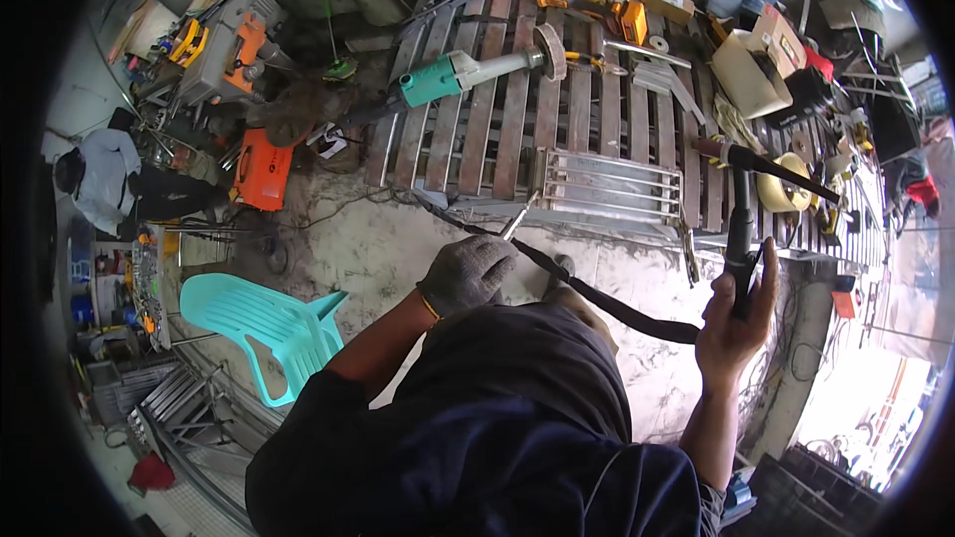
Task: Welding small metal rods to a base plate to create a frame or grid.
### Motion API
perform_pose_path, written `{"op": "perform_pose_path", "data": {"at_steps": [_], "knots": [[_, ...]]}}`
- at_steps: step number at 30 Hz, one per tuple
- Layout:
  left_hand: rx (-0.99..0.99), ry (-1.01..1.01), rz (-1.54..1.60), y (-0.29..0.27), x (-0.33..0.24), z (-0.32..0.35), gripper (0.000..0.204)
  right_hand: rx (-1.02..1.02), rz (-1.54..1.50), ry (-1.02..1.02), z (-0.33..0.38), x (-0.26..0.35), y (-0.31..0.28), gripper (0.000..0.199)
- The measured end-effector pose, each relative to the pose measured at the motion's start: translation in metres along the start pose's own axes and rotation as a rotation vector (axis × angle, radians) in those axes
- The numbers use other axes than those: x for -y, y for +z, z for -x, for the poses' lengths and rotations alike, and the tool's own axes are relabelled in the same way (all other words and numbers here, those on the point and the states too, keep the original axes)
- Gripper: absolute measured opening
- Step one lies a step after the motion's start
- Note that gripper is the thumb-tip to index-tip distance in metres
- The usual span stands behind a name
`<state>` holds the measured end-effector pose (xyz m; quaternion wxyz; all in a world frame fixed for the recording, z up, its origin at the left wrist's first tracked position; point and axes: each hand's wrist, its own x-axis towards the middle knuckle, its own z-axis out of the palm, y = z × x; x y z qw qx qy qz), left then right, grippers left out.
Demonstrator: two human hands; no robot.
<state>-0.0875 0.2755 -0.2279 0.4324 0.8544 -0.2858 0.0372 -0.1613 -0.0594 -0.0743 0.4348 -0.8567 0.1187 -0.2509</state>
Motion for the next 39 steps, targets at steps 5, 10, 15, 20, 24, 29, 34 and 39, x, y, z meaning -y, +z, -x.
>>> {"op": "perform_pose_path", "data": {"at_steps": [5,10,15,20,24,29,34,39], "knots": [[-0.035,-0.002,-0.102,0.004,-0.001,-0.027,0.017,0.133,-0.063,-0.017,-0.034,-0.018,-0.002,0.06],[-0.128,-0.074,-0.278,-0.004,0.01,-0.063,0.014,0.217,0.028,-0.042,-0.065,-0.057,-0.003,0.057],[-0.185,-0.175,-0.316,-0.024,0.027,-0.093,0.017,0.217,-0.055,-0.067,-0.083,-0.07,0.011,0.056],[-0.089,-0.188,-0.285,-0.031,0.032,-0.101,0.021,0.171,0.004,-0.12,-0.075,-0.048,0.039,0.054],[0.003,-0.145,-0.265,-0.034,0.067,-0.098,0.022,0.238,0.036,-0.147,-0.048,-0.023,0.064,0.055],[0.36,0.0,-0.613,-0.026,0.148,-0.095,0.027,0.377,-0.006,-0.328,-0.009,0.027,0.108,0.057],[0.443,-0.023,-0.517,-0.041,0.136,-0.124,0.028,0.754,0.164,-0.381,0.019,0.083,0.143,0.061],[0.401,0.177,-0.581,-0.044,0.116,-0.129,0.026,0.822,0.215,-0.503,0.032,0.107,0.157,0.063]]}}
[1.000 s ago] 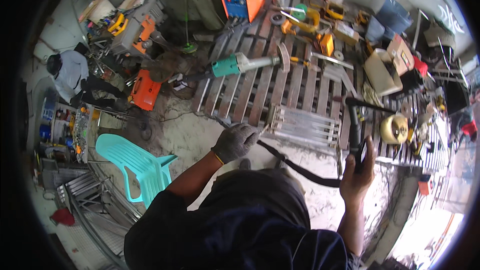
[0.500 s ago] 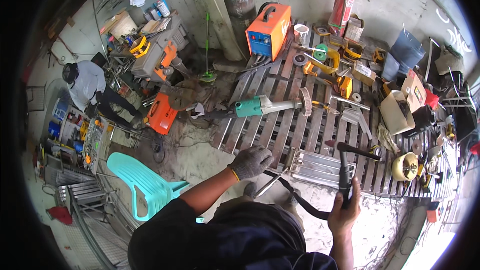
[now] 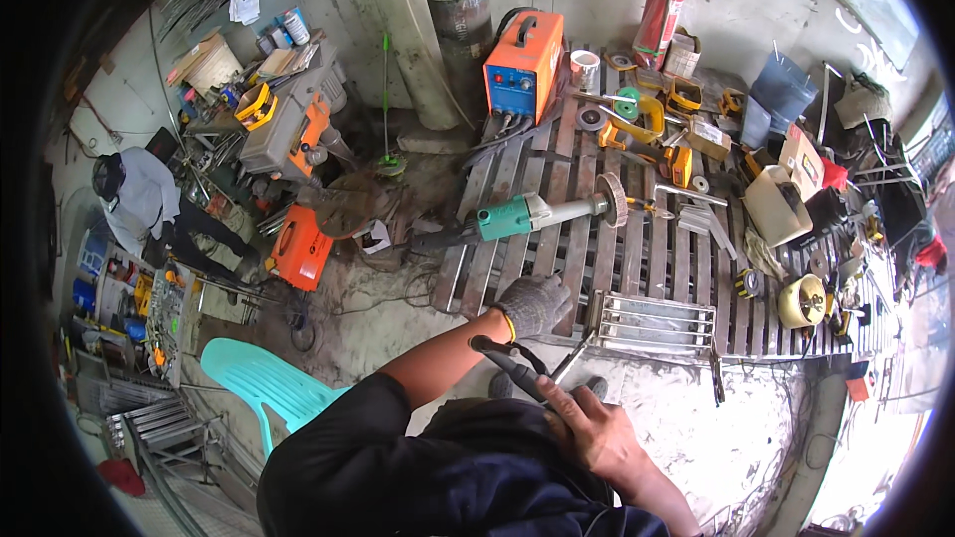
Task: Welding small metal rods to a base plate to create a frame or grid.
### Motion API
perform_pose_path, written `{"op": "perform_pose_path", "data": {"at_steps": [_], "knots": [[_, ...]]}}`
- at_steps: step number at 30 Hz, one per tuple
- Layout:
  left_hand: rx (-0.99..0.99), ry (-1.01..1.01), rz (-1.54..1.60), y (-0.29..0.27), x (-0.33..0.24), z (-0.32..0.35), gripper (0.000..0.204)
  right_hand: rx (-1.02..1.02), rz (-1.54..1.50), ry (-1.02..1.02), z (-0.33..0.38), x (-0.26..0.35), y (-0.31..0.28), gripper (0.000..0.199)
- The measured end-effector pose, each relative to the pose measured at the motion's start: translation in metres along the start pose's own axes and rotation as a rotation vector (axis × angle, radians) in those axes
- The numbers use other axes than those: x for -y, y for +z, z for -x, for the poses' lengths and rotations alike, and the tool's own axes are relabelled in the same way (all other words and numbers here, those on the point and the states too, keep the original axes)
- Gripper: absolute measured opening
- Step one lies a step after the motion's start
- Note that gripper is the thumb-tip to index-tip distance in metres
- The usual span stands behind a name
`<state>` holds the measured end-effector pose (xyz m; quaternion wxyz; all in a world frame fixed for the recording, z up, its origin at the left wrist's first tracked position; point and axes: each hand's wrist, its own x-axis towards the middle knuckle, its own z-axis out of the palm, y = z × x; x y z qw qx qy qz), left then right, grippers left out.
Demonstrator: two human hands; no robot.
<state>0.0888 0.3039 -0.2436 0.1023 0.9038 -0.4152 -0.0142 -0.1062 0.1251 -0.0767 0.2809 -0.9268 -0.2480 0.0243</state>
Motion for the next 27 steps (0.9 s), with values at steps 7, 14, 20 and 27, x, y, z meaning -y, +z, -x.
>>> {"op": "perform_pose_path", "data": {"at_steps": [7,14,20,27], "knots": [[-0.011,0.049,0.082,0.055,0.0,-0.002,0.028,-0.229,0.006,0.043,0.016,-0.002,-0.008,0.067],[-0.101,-0.225,0.665,0.007,-0.052,0.017,0.02,-0.473,0.031,0.345,0.026,-0.071,-0.055,0.058],[-0.203,-0.325,1.035,0.03,-0.118,0.0,0.035,-0.37,-0.081,0.435,0.028,-0.146,-0.037,0.059],[-0.3,-0.528,1.071,0.074,-0.166,-0.035,0.067,-0.231,-0.111,0.344,0.031,-0.22,0.006,0.061]]}}
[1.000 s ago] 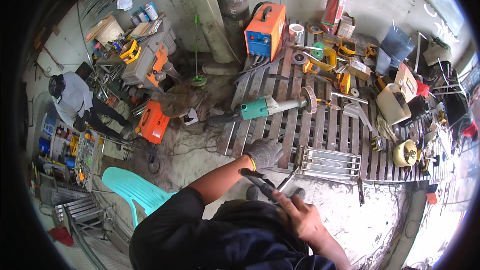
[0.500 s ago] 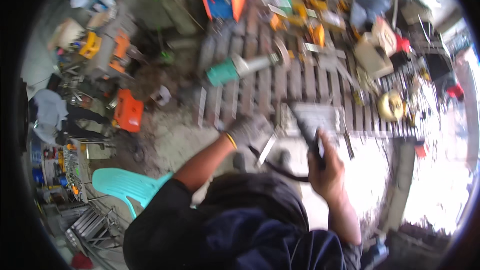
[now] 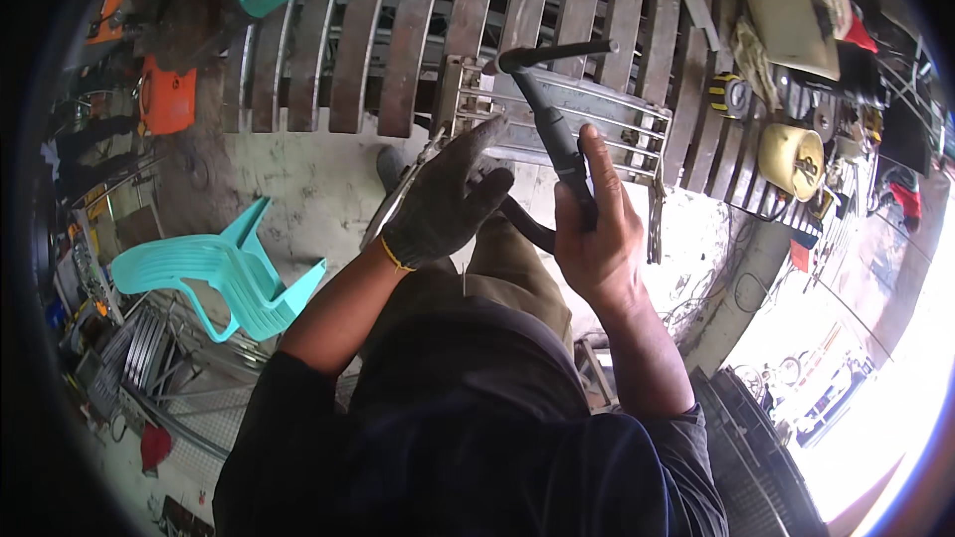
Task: Welding small metal rods to a base plate to create a frame or grid.
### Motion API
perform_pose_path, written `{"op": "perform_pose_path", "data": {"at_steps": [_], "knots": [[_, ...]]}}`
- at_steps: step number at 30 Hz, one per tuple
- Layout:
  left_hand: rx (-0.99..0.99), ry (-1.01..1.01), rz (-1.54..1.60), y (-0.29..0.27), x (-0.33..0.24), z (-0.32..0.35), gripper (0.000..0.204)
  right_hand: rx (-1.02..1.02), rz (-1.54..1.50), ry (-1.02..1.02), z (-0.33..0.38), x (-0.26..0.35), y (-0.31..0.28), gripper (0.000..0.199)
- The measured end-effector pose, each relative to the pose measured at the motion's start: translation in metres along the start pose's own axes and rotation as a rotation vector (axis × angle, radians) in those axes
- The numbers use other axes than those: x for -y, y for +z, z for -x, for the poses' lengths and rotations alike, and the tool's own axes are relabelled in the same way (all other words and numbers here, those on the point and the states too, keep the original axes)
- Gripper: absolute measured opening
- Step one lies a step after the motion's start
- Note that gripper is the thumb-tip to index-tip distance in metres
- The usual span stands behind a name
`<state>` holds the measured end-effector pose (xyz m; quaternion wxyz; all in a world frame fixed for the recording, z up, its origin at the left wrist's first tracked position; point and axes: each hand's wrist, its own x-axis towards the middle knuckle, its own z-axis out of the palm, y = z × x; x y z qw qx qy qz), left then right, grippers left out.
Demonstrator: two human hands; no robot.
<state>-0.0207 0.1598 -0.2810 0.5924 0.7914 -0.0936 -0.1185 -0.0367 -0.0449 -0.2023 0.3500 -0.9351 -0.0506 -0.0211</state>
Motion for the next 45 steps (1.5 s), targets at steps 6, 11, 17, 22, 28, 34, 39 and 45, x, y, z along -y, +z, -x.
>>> {"op": "perform_pose_path", "data": {"at_steps": [6,11,17,22,28,34,39,45], "knots": [[-0.109,-0.067,0.343,0.044,0.006,-0.031,0.066,0.021,0.031,-0.083,-0.024,-0.033,0.022,0.063],[-0.188,0.15,-0.054,0.053,0.014,-0.055,0.062,0.056,0.055,0.085,-0.035,-0.03,0.022,0.062],[0.141,-0.093,-0.551,0.052,-0.014,-0.072,0.056,0.04,-0.061,0.127,-0.037,-0.035,0.013,0.06],[-0.106,0.369,-0.865,0.081,0.015,-0.075,0.07,0.031,-0.099,-0.021,-0.035,-0.037,0.011,0.061],[-0.056,0.134,-0.687,0.1,0.033,-0.073,0.084,0.107,-0.039,-0.018,-0.034,-0.04,0.018,0.062],[-0.026,0.103,-0.567,0.102,0.039,-0.074,0.079,0.094,0.017,-0.12,-0.048,-0.043,0.025,0.058],[-0.032,0.076,-0.47,0.106,0.042,-0.074,0.071,0.143,-0.1,0.07,-0.044,-0.048,0.025,0.06],[-0.125,0.063,-0.411,0.107,0.042,-0.071,0.062,0.175,-0.139,0.165,-0.049,-0.044,0.023,0.061]]}}
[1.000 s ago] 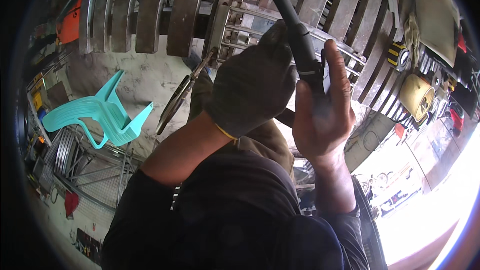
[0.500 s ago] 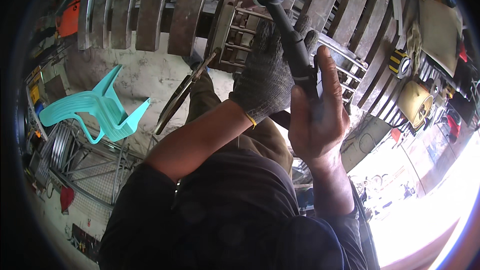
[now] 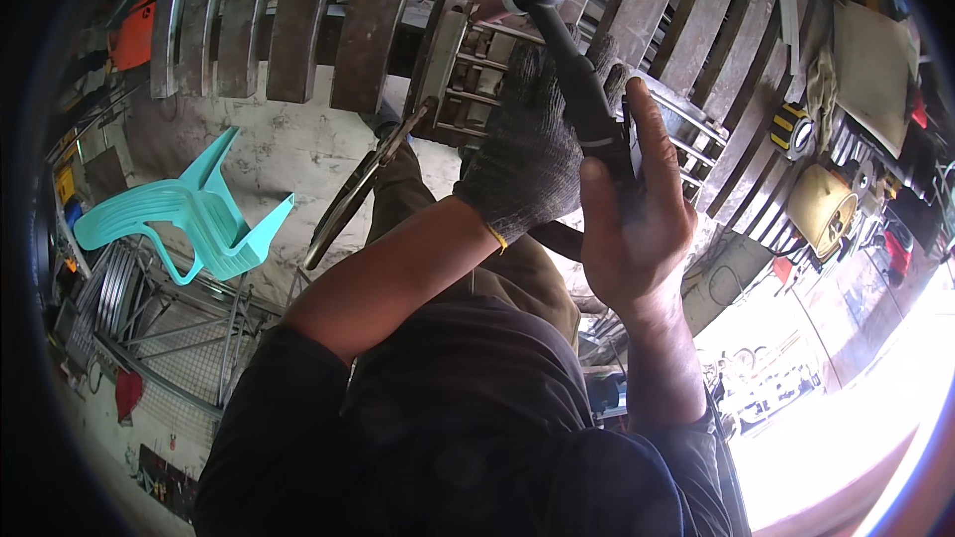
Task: Welding small metal rods to a base plate to create a frame or grid.
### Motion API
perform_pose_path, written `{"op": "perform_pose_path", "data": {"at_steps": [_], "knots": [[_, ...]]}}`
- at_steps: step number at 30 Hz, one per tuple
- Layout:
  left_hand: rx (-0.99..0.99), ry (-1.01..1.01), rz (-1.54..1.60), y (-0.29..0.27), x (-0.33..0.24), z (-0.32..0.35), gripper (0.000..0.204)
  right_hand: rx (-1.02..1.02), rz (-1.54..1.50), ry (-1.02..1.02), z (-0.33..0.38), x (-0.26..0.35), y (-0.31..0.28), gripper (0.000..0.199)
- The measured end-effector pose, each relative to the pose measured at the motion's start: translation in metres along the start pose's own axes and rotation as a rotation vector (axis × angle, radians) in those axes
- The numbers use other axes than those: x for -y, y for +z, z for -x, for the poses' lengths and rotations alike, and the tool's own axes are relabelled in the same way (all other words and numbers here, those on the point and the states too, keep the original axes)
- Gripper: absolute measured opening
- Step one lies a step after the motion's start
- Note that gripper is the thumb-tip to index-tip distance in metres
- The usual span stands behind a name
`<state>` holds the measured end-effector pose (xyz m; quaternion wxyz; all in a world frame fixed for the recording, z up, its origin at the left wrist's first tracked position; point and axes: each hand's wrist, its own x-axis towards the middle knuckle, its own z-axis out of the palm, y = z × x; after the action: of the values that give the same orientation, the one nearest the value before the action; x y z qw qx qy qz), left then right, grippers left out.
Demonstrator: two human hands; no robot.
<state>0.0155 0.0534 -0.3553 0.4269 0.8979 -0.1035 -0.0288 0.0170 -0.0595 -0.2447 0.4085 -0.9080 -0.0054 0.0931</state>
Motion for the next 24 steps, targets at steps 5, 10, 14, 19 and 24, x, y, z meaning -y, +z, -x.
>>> {"op": "perform_pose_path", "data": {"at_steps": [5,10,14,19,24], "knots": [[-0.012,0.008,0.016,0.0018,0.0,0.0004,0.062,0.017,-0.063,0.101,-0.0019,0.0053,-0.0016,0.062],[0.012,0.026,0.005,0.0008,0.0005,-0.0005,0.064,0.002,0.005,0.061,-0.0041,0.0093,0.0018,0.06],[0.035,0.002,-0.007,0.0035,0.0015,-0.0007,0.068,0.028,-0.02,0.078,-0.004,0.0064,0.0003,0.06],[0.038,0.042,-0.101,0.0015,0.0009,-0.0017,0.073,0.017,-0.031,0.068,-0.0057,0.0051,-0.0012,0.06],[0.033,0.04,-0.077,-0.0014,-0.0007,-0.0003,0.073,0.023,-0.004,0.021,-0.0063,0.004,-0.0013,0.059]]}}
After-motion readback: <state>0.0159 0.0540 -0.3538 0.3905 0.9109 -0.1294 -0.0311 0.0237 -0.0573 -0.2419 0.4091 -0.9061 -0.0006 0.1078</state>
